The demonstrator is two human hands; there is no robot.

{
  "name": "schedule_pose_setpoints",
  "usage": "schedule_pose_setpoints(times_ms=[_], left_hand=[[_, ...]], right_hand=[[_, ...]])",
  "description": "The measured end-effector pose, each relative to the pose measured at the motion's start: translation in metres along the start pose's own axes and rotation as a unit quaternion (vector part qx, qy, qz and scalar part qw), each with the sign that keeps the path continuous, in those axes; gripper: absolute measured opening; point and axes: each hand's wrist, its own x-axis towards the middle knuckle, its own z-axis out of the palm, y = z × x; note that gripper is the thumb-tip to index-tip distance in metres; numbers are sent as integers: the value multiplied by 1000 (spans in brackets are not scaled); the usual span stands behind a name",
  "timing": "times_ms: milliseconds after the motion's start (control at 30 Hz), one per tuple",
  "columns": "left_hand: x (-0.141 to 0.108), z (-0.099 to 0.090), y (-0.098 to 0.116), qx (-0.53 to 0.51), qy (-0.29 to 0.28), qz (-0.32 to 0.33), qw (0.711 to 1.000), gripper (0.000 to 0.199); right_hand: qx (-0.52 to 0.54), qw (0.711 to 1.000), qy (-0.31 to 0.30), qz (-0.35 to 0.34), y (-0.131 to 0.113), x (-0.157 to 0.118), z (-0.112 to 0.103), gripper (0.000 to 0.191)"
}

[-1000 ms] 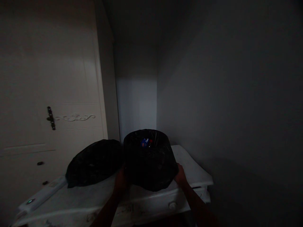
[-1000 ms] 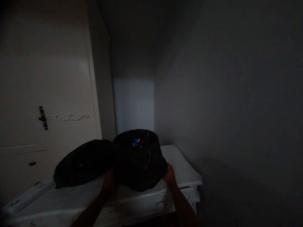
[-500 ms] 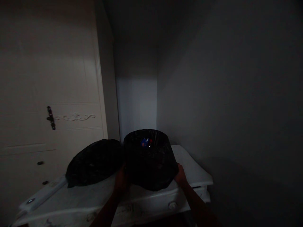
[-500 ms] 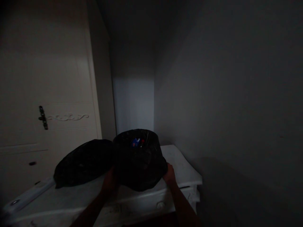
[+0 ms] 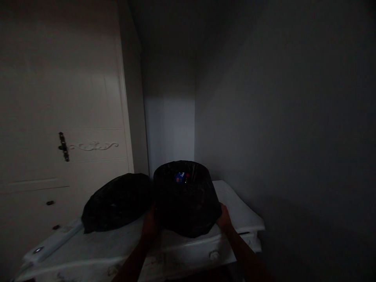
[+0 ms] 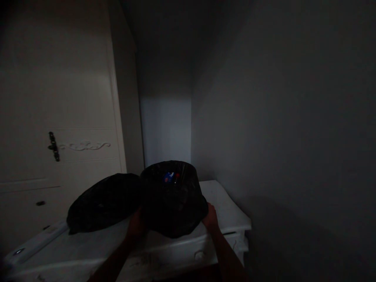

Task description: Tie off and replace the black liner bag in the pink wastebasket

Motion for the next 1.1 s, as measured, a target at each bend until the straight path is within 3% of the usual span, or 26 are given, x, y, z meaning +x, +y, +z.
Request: schedule_pose_setpoints(times_ms=[667, 1100], left_hand=[[-1, 3, -3, -40, 8, 19, 999, 53], [0, 4, -5, -57, 38, 14, 998, 47]], right_hand=[[17, 1000, 7, 9, 3, -1, 2, 40], [20, 1000, 5, 4, -13, -3, -4, 36]])
